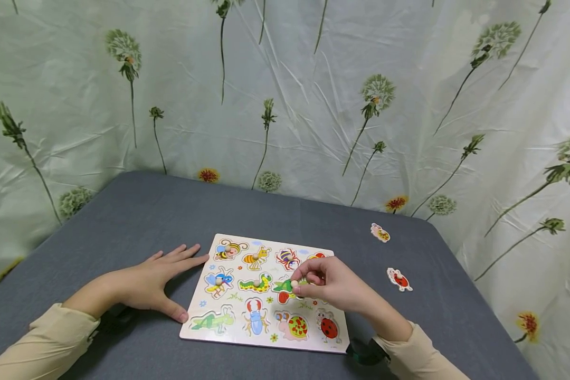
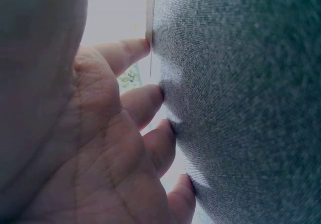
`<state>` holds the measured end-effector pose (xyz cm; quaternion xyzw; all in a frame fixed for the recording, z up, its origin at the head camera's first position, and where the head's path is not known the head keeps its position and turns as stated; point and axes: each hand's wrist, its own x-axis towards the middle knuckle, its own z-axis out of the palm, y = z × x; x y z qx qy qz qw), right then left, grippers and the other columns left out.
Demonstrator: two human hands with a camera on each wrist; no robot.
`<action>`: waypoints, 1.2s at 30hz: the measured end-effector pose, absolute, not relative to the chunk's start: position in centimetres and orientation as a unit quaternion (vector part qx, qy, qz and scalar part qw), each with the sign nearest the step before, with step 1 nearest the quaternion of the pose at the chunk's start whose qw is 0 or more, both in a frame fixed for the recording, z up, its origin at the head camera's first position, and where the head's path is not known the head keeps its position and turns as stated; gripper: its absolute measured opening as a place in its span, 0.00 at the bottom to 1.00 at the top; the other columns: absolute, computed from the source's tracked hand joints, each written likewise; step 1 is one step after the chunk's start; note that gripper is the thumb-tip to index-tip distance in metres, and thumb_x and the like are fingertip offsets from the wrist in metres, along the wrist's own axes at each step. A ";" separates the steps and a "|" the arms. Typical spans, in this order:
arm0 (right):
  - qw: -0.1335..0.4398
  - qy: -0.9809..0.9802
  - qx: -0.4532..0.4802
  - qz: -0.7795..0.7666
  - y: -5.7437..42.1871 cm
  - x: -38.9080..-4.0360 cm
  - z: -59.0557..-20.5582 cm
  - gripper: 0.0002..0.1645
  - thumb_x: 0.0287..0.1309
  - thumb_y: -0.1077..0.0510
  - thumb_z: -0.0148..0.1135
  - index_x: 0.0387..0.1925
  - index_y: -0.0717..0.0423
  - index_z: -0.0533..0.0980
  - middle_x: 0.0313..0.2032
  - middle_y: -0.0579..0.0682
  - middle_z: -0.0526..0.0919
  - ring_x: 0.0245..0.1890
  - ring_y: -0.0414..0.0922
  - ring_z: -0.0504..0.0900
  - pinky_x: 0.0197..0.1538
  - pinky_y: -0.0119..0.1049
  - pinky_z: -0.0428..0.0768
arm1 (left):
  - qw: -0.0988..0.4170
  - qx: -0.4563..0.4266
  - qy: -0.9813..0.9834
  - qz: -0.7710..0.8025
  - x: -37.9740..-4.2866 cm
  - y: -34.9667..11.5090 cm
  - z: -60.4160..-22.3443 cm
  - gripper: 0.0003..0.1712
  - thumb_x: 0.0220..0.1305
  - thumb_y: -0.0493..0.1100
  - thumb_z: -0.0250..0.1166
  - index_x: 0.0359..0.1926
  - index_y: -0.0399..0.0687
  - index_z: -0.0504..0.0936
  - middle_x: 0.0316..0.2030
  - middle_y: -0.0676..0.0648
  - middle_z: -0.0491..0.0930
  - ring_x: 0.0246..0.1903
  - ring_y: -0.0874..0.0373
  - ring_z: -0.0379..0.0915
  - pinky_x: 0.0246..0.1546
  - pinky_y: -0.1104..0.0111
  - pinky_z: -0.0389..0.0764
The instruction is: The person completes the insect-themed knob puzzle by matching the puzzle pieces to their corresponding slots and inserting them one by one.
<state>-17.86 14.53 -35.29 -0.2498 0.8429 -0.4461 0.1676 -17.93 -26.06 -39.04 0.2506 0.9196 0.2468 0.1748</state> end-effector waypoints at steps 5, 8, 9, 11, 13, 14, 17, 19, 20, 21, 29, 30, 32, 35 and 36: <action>0.172 0.839 -0.258 -0.447 13.3 -17.7 -35.4 0.08 0.64 0.59 0.76 0.41 0.60 0.86 0.22 0.42 0.59 0.23 0.35 0.56 0.29 0.27 0.59 | 0.175 0.250 0.920 0.246 -17.9 -26.0 -39.0 0.72 0.46 0.71 0.83 0.86 0.57 0.57 0.87 0.34 0.45 0.84 0.24 0.36 0.74 0.21 0.38; 0.176 0.837 -0.264 -0.446 12.6 -17.5 -35.6 0.08 0.64 0.59 0.76 0.41 0.59 0.86 0.22 0.42 0.59 0.23 0.35 0.57 0.30 0.26 0.60 | 0.175 0.250 0.919 0.248 -17.9 -26.0 -39.1 0.72 0.46 0.71 0.83 0.86 0.57 0.57 0.86 0.34 0.46 0.84 0.24 0.36 0.73 0.20 0.38; 0.178 0.836 -0.266 -0.446 12.4 -17.5 -35.6 0.08 0.64 0.59 0.76 0.41 0.58 0.87 0.22 0.42 0.59 0.24 0.35 0.57 0.30 0.26 0.60 | 0.175 0.251 0.919 0.250 -17.9 -26.0 -39.1 0.72 0.46 0.71 0.82 0.86 0.57 0.57 0.86 0.34 0.46 0.84 0.24 0.36 0.73 0.20 0.38; 0.182 0.835 -0.270 -0.443 11.9 -17.5 -35.7 0.08 0.64 0.58 0.76 0.40 0.57 0.87 0.22 0.41 0.59 0.24 0.34 0.58 0.32 0.26 0.62 | 0.175 0.252 0.918 0.252 -17.9 -26.0 -39.1 0.72 0.46 0.72 0.82 0.86 0.57 0.57 0.86 0.34 0.46 0.84 0.24 0.36 0.73 0.20 0.38; 0.186 0.834 -0.272 -0.443 11.4 -17.4 -35.8 0.08 0.64 0.57 0.76 0.40 0.57 0.87 0.22 0.41 0.60 0.24 0.34 0.58 0.33 0.26 0.62 | 0.173 0.253 0.918 0.253 -17.9 -26.0 -39.1 0.72 0.46 0.72 0.82 0.86 0.57 0.57 0.86 0.34 0.46 0.84 0.24 0.36 0.73 0.20 0.39; 0.188 0.833 -0.274 -0.443 11.1 -17.4 -35.8 0.08 0.64 0.57 0.77 0.40 0.57 0.87 0.21 0.40 0.59 0.24 0.34 0.58 0.33 0.26 0.63 | 0.172 0.253 0.918 0.253 -17.9 -25.9 -39.0 0.72 0.46 0.72 0.82 0.86 0.57 0.57 0.86 0.34 0.46 0.84 0.24 0.37 0.73 0.20 0.39; 0.197 0.827 -0.282 -0.444 10.2 -17.4 -35.9 0.08 0.64 0.57 0.76 0.40 0.58 0.87 0.20 0.40 0.59 0.23 0.35 0.58 0.33 0.26 0.62 | 0.170 0.254 0.919 0.250 -17.9 -25.9 -39.0 0.72 0.46 0.72 0.82 0.86 0.56 0.57 0.86 0.34 0.46 0.83 0.24 0.37 0.73 0.20 0.39; 0.203 0.825 -0.286 -0.443 9.7 -17.4 -35.9 0.08 0.64 0.57 0.76 0.40 0.58 0.87 0.20 0.41 0.59 0.22 0.35 0.58 0.32 0.26 0.62 | 0.171 0.254 0.919 0.248 -17.9 -25.9 -38.9 0.72 0.46 0.72 0.82 0.86 0.56 0.57 0.86 0.34 0.46 0.83 0.24 0.37 0.73 0.20 0.39; 0.204 0.825 -0.287 -0.442 9.4 -17.3 -36.0 0.08 0.64 0.57 0.76 0.40 0.58 0.87 0.20 0.41 0.59 0.22 0.35 0.58 0.32 0.26 0.63 | 0.171 0.254 0.919 0.247 -17.9 -25.9 -38.9 0.72 0.46 0.73 0.82 0.86 0.56 0.57 0.86 0.34 0.46 0.83 0.24 0.37 0.73 0.20 0.39; 0.204 0.826 -0.288 -0.440 9.2 -17.3 -36.0 0.08 0.64 0.57 0.76 0.40 0.57 0.87 0.20 0.41 0.59 0.22 0.35 0.58 0.32 0.26 0.63 | 0.171 0.255 0.919 0.247 -17.9 -25.9 -38.9 0.72 0.46 0.73 0.82 0.86 0.56 0.57 0.86 0.34 0.46 0.83 0.24 0.37 0.73 0.20 0.39; 0.217 0.828 -0.287 -0.431 7.4 -17.1 -36.5 0.07 0.62 0.57 0.78 0.40 0.54 0.88 0.18 0.39 0.59 0.21 0.34 0.58 0.28 0.26 0.61 | 0.163 0.258 0.921 0.243 -17.9 -25.9 -38.9 0.72 0.46 0.74 0.81 0.86 0.57 0.58 0.86 0.34 0.47 0.83 0.23 0.39 0.73 0.19 0.41; 0.217 0.828 -0.286 -0.431 7.2 -17.1 -36.5 0.07 0.62 0.57 0.79 0.40 0.54 0.88 0.18 0.39 0.59 0.21 0.35 0.58 0.27 0.26 0.61 | 0.164 0.258 0.921 0.244 -17.9 -25.9 -38.9 0.72 0.46 0.74 0.81 0.86 0.57 0.58 0.86 0.34 0.47 0.83 0.23 0.39 0.73 0.19 0.41; 0.218 0.827 -0.287 -0.431 6.9 -17.1 -36.6 0.07 0.62 0.57 0.79 0.40 0.54 0.89 0.18 0.39 0.60 0.21 0.34 0.59 0.28 0.26 0.61 | 0.164 0.257 0.921 0.244 -17.9 -25.9 -38.9 0.72 0.46 0.74 0.81 0.86 0.57 0.58 0.86 0.34 0.47 0.83 0.23 0.39 0.73 0.19 0.41; 0.222 0.823 -0.292 -0.434 6.4 -17.1 -36.7 0.07 0.62 0.57 0.79 0.40 0.54 0.89 0.18 0.39 0.60 0.21 0.34 0.59 0.28 0.26 0.62 | 0.167 0.255 0.920 0.245 -17.9 -25.9 -38.9 0.71 0.46 0.74 0.81 0.86 0.57 0.58 0.86 0.34 0.47 0.83 0.23 0.38 0.73 0.19 0.40; 0.224 0.821 -0.293 -0.435 6.2 -17.0 -36.8 0.07 0.63 0.57 0.79 0.40 0.54 0.89 0.18 0.39 0.60 0.21 0.34 0.59 0.29 0.26 0.62 | 0.167 0.255 0.920 0.246 -17.9 -26.0 -38.9 0.71 0.46 0.74 0.81 0.86 0.57 0.58 0.86 0.34 0.47 0.83 0.23 0.38 0.73 0.19 0.40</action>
